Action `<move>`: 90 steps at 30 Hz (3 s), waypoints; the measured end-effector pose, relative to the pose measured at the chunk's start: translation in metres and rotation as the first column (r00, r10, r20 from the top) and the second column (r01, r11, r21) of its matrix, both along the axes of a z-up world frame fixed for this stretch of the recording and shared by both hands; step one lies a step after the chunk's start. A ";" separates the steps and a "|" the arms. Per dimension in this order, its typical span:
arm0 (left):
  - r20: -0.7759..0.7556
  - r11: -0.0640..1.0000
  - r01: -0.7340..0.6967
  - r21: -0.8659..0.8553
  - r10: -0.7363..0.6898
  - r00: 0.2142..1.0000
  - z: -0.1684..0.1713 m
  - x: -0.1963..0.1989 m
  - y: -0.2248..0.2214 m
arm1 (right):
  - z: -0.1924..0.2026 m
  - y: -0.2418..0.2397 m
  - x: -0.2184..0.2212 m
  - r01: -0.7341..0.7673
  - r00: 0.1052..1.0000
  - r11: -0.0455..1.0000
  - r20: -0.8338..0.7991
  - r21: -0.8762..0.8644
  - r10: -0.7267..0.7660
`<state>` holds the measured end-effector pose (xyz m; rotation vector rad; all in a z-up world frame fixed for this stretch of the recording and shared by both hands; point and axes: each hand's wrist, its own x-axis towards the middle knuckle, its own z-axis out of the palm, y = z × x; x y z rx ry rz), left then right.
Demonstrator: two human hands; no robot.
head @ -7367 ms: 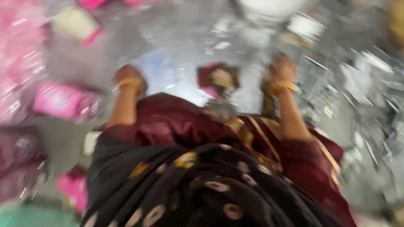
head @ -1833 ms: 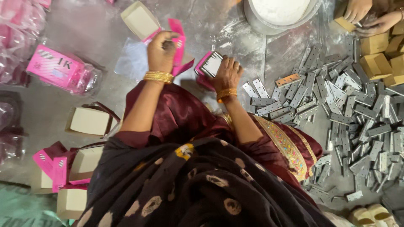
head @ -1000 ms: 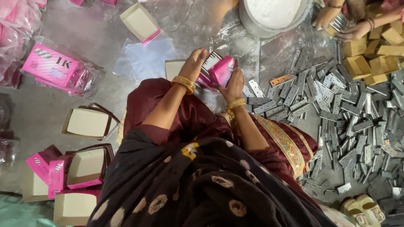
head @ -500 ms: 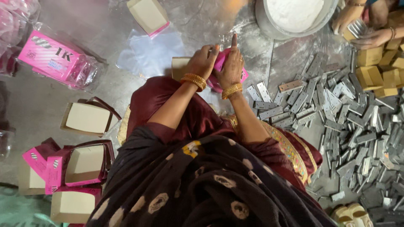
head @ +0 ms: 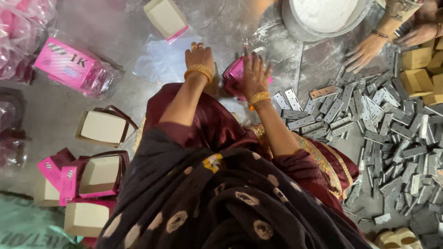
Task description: The person sits on the floor and repeatedly places small metal pieces into pink boxes, then wraps each box in a clear plastic bag. The person handles boxes, metal pieces, and plastic bags by hand, stacking finished packages to the side.
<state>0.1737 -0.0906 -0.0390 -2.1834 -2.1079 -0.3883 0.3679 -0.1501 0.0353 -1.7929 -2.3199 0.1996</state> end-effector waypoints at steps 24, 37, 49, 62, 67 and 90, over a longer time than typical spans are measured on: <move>0.053 0.253 0.103 -0.962 -0.195 0.979 0.015 0.036 -0.025 | -0.112 -0.060 0.138 0.246 0.891 0.867 -0.251 -0.433 -0.379; 0.613 0.598 0.603 -0.527 -0.224 0.758 0.032 0.065 -0.098 | -0.070 -0.080 0.180 0.712 0.542 0.697 -0.567 -0.081 -0.620; 0.992 0.854 0.510 -0.100 0.049 0.113 0.065 0.168 -0.107 | -0.065 -0.108 0.175 0.041 -0.461 0.939 -0.840 -0.341 -0.284; 0.341 0.839 0.537 0.082 -0.530 0.777 0.195 0.145 -0.103 | 0.055 -0.116 0.139 0.367 0.589 0.869 -0.806 0.331 0.058; 0.361 0.683 0.711 0.165 -0.713 0.601 0.209 0.146 -0.096 | 0.116 -0.102 0.142 0.154 0.846 0.884 -0.521 0.442 0.113; 0.489 0.641 0.749 -0.165 -0.606 0.627 0.222 0.120 -0.076 | 0.088 -0.073 0.137 -0.177 0.120 0.984 -0.992 0.003 0.025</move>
